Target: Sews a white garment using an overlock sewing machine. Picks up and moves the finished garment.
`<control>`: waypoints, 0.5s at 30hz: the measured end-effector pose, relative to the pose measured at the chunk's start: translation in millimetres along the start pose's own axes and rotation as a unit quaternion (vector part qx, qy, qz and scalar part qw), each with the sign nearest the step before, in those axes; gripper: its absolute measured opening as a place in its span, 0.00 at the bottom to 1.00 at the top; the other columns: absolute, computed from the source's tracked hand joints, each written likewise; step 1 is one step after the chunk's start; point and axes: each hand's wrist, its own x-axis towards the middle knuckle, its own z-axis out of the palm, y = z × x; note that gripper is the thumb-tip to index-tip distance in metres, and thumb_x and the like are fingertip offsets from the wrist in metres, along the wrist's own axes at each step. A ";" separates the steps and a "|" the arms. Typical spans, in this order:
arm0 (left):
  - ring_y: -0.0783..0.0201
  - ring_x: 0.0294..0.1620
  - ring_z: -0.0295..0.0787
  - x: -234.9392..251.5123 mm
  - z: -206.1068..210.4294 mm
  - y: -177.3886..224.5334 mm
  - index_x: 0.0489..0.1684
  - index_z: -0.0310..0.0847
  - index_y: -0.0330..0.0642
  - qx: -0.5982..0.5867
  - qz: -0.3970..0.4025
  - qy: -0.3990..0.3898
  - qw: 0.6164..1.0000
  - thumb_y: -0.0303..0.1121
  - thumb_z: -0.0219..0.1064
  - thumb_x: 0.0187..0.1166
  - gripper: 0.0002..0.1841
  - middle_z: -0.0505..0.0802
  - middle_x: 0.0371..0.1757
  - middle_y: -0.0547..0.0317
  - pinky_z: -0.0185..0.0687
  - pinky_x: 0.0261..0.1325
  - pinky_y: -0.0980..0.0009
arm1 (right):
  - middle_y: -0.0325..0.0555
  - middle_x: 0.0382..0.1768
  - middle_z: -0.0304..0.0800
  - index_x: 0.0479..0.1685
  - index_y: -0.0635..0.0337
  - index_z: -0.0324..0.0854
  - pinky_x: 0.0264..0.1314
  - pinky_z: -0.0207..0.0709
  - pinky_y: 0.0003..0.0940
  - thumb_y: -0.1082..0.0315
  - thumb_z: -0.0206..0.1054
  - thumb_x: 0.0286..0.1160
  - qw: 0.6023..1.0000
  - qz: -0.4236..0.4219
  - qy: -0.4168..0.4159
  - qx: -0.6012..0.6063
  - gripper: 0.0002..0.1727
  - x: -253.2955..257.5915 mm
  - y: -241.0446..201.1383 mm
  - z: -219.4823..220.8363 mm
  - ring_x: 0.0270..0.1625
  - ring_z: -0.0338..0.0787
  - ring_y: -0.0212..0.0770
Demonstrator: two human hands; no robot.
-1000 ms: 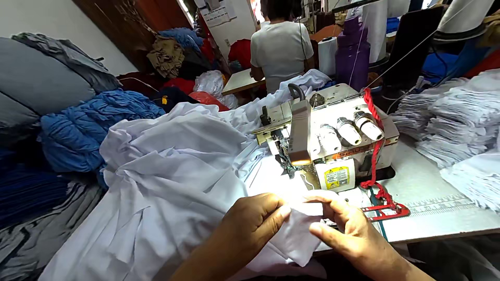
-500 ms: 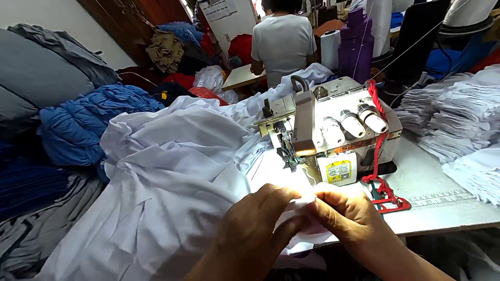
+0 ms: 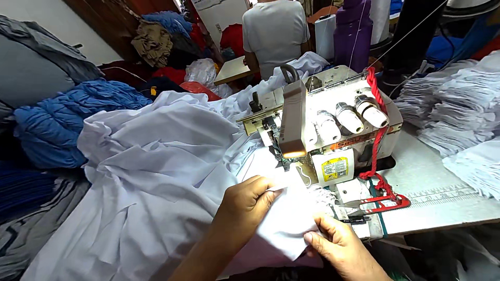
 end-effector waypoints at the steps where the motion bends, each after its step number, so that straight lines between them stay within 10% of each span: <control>1: 0.90 0.26 0.75 3.1 2.2 0.1 0.25 0.87 0.45 0.002 -0.001 0.005 1.000 0.36 0.65 0.75 0.10 0.84 0.25 0.74 0.69 0.31 0.94 | 0.36 0.36 0.92 0.46 0.64 0.84 0.40 0.87 0.20 0.72 0.66 0.76 1.000 -0.003 0.014 -0.008 0.07 1.2 -0.6 0.3 0.34 0.91 0.22; 15: 0.89 0.29 0.79 23.4 9.5 -2.4 0.30 0.91 0.45 0.021 -0.047 -0.019 0.998 0.34 0.63 0.80 0.11 0.88 0.28 0.74 0.72 0.34 0.91 | 0.31 0.29 0.89 0.74 0.64 0.74 0.32 0.87 0.19 0.73 0.68 0.72 0.994 0.077 0.064 -0.040 0.27 15.3 -6.5 -2.5 0.27 0.91 0.24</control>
